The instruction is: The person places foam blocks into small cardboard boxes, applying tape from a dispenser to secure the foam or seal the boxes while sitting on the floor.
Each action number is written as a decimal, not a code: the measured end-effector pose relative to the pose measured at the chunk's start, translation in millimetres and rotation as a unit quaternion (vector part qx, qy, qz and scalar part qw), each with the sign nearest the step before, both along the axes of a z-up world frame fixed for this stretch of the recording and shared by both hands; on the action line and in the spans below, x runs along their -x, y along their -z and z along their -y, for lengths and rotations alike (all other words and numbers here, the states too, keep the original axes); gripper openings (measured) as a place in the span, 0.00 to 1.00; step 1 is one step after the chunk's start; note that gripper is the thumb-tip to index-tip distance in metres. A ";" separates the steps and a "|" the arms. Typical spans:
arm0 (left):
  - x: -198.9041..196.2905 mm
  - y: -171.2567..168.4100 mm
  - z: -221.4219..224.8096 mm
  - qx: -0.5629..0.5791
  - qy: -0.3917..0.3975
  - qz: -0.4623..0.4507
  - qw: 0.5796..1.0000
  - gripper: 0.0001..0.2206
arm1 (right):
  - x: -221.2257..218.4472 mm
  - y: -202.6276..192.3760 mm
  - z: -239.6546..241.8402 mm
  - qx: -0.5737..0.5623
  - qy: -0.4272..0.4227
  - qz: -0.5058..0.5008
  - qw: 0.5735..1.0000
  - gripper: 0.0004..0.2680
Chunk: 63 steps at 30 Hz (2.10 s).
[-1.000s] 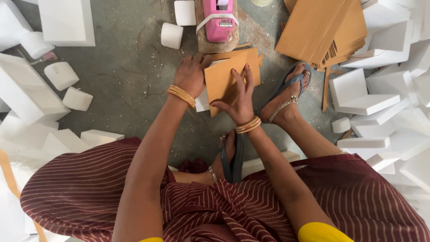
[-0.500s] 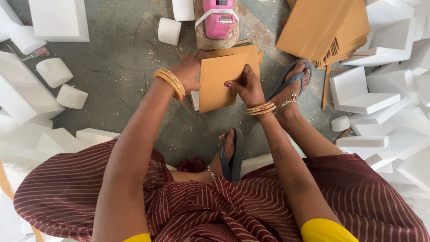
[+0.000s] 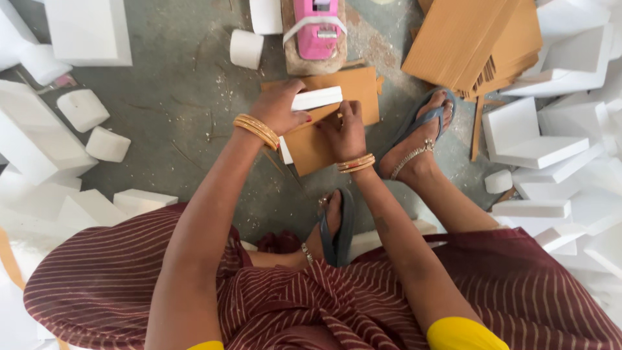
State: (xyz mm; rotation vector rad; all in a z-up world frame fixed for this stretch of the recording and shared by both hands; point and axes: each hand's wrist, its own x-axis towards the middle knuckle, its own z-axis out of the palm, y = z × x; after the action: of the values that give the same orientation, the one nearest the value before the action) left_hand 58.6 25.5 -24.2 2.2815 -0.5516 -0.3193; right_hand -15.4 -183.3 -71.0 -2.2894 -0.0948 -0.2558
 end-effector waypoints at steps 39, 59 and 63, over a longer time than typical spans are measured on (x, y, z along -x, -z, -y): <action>26.9 -3.6 18.9 -0.235 -0.070 0.216 0.945 0.25 | -45.7 -39.4 4.6 0.065 -0.076 -0.141 0.985 0.25; 30.4 -8.8 29.6 -0.152 -0.055 0.221 0.962 0.21 | -44.2 -24.2 30.0 0.171 -0.055 -0.090 0.980 0.21; 24.3 -8.2 28.3 -0.100 -0.043 0.210 0.972 0.24 | -49.0 -23.2 32.6 0.178 -0.056 -0.073 0.980 0.23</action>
State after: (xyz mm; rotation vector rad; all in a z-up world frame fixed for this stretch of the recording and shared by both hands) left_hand 34.3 -2.8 -16.0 2.5762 -0.6517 0.1653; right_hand 33.6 -215.9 -47.8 -2.6398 -0.2066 -0.0104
